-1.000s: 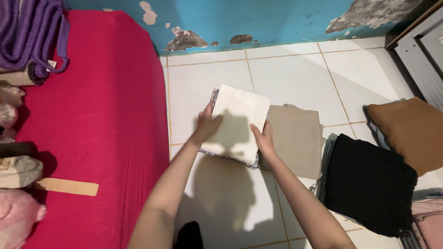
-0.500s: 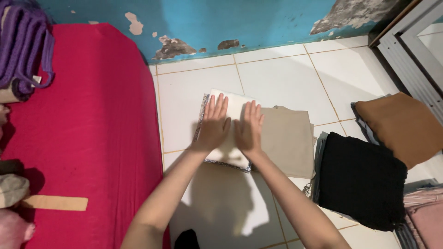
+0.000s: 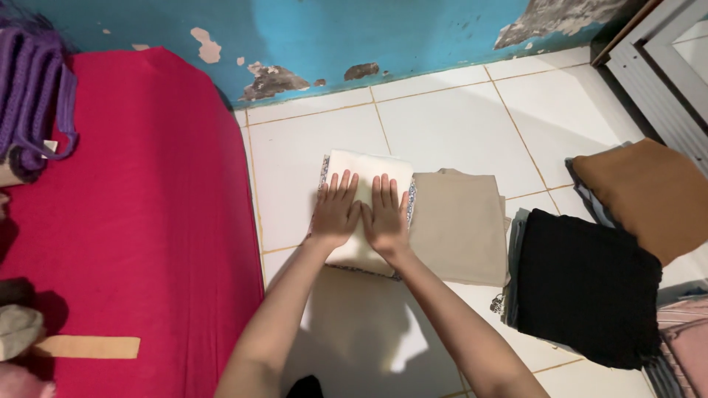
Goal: The person is folding and neatly stacking various pieces of clothing, including trousers and shirts, on a tiled floor.
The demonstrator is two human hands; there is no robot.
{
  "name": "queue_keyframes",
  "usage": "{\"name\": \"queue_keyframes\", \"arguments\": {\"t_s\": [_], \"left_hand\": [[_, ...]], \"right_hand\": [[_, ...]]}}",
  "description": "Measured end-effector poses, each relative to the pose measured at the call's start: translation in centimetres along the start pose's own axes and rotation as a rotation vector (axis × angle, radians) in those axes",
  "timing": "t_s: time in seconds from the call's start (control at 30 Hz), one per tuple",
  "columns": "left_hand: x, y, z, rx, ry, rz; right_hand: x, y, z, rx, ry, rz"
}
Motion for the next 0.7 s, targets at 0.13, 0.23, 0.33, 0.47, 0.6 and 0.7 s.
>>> {"name": "queue_keyframes", "arguments": {"t_s": [0.13,0.23,0.33,0.47,0.6,0.7], "left_hand": [[-0.6,-0.2,-0.5,0.005,0.026,-0.019],[-1.1,-0.2,-0.9,0.008,0.042,-0.022],[-1.7,-0.5,-1.4,0.009,0.045,-0.023],[-1.5,-0.3,-1.2,0.001,-0.019,0.028],[-0.8,-0.4,-1.0,0.012,0.013,-0.034],[-0.4,-0.3,-0.7,0.025,0.031,-0.082]], "right_hand": [[-0.3,-0.1,-0.2,0.011,0.027,0.023],[-1.1,-0.6,-0.1,0.018,0.036,0.077],[-1.6,-1.0,0.3,0.035,0.043,0.129],[-2.0,-1.1,0.5,0.035,0.014,0.095],[-2.1,-1.2,0.6,0.053,-0.007,0.122],[-2.5,-1.2,0.9,0.069,0.011,0.159]]}}
Point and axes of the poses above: each hand's wrist, its own y-axis away from the middle knuckle, its own x-axis out of the back of the hand, z = x × y, the point moved 2 cm from there along -y, towards the middle knuckle, and after that the axes turned 7 degrees about -z, right-handed, at the moved point
